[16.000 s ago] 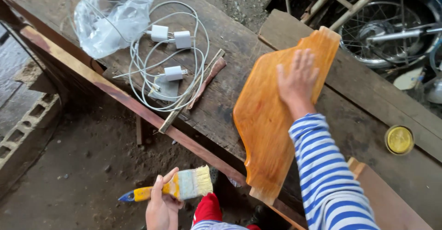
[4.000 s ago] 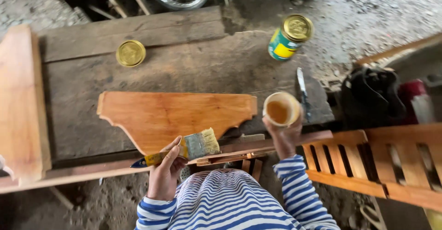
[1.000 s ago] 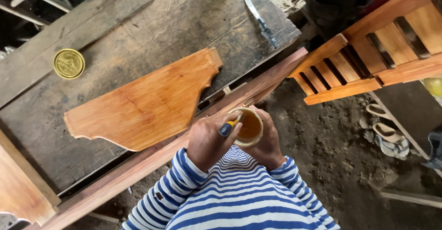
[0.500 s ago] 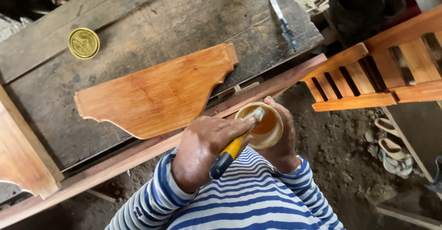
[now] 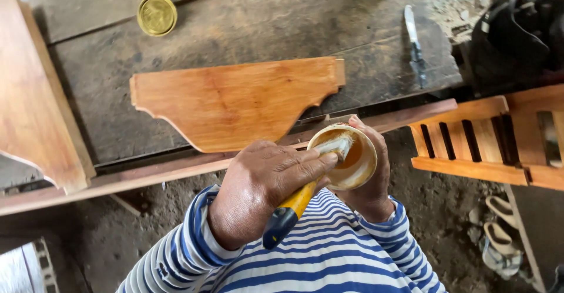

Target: The person applies a finish to a wooden board using a brush, repeatedly dipping the brush into a container of liquid and spreading it across the surface. The person also wipes the board with their hand and moves the board around the workbench.

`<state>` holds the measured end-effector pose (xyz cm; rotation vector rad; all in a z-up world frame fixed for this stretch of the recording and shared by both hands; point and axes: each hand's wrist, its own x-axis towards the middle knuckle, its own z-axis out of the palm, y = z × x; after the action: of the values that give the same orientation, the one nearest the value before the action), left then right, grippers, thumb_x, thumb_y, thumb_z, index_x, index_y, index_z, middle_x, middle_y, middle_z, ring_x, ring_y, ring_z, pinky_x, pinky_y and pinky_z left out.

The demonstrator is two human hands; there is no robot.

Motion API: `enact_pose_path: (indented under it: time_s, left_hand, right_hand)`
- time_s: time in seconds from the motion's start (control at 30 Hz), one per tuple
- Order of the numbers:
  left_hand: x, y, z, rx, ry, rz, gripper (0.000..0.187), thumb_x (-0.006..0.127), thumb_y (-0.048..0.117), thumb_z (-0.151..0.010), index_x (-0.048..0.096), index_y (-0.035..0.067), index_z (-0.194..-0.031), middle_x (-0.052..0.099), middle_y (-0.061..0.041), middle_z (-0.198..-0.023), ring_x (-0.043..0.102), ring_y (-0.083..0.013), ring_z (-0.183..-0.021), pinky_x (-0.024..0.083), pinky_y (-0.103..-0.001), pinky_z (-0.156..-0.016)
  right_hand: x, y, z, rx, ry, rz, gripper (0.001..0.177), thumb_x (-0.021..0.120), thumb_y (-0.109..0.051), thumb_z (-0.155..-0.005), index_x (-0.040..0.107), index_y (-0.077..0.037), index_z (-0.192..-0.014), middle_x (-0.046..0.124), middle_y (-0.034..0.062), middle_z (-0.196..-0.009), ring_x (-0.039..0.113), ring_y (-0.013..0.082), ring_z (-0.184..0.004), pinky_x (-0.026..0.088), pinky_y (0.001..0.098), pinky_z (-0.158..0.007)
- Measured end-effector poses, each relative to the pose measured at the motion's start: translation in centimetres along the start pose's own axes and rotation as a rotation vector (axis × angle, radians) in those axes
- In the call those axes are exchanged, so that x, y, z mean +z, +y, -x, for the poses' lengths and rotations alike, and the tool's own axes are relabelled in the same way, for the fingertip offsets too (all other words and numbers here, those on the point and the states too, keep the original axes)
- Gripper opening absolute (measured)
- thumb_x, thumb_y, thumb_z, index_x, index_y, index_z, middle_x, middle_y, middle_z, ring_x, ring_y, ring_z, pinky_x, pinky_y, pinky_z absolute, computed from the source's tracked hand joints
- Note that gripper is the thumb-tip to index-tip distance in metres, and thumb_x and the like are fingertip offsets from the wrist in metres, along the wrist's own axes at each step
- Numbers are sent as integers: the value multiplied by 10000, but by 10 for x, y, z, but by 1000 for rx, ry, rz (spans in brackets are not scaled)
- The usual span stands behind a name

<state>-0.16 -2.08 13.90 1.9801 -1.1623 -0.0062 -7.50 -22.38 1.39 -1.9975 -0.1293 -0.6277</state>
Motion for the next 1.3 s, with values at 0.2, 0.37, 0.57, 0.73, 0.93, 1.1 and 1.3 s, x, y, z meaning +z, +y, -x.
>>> enact_pose_path:
  time_s: [0.2,0.37,0.57,0.73,0.93,1.1,1.3]
  left_hand:
    - [-10,-1,18,-69,26,-94,376,686,108,-1015,570,115,-1372,744,-112,-1255,758,-319,-1038,511,-440,-721]
    - [-28,-2,33,-112,88,-147,324,666,103,-1021,607,99,-1340,744,-106,-1251,766,-290,-1088,536,-427,-747]
    - [-60,1,57,-153,69,-249,316,591,145,-1032,616,121,-1346,724,-93,-1275,739,-287,-1045,489,-433,-744]
    - [-85,6,79,-189,95,-364,308,637,143,-1024,628,128,-1331,741,-86,-1223,725,-274,-942,467,-407,-720]
    - [-107,11,113,-272,168,-396,279,631,127,-1011,631,139,-1290,710,-36,-1167,710,-261,-941,474,-400,-721]
    - [-120,13,142,-318,206,-404,262,630,126,-1005,633,92,-1264,695,-46,-1097,684,-296,-915,470,-416,-713]
    - [-131,11,175,-361,234,-431,277,624,147,-993,627,105,-1267,704,-41,-1107,673,-292,-875,467,-417,-721]
  right_hand:
    - [23,0,-13,12,-61,-198,905,898,-347,-730,405,-44,-1426,522,196,-1449,551,341,-1392,462,479,-1226]
    - [44,-11,-25,-4,-128,-151,842,892,-340,-748,442,-18,-1383,543,194,-1420,587,320,-1331,476,439,-1188]
    - [68,-22,-41,-94,-253,-208,911,916,-335,-726,410,-21,-1417,525,217,-1437,572,331,-1364,457,435,-1197]
    - [101,-34,-46,-131,-328,-271,869,901,-311,-747,415,0,-1397,531,215,-1416,577,343,-1352,494,467,-1180]
    - [140,-66,-51,-210,-399,-278,835,872,-303,-789,407,52,-1385,544,239,-1391,599,346,-1311,512,449,-1154]
    - [166,-81,-47,-260,-471,-305,837,877,-293,-790,407,45,-1394,532,235,-1404,603,346,-1304,520,448,-1154]
    - [193,-97,-41,-302,-529,-323,841,884,-281,-790,407,37,-1405,518,230,-1419,608,346,-1295,529,447,-1154]
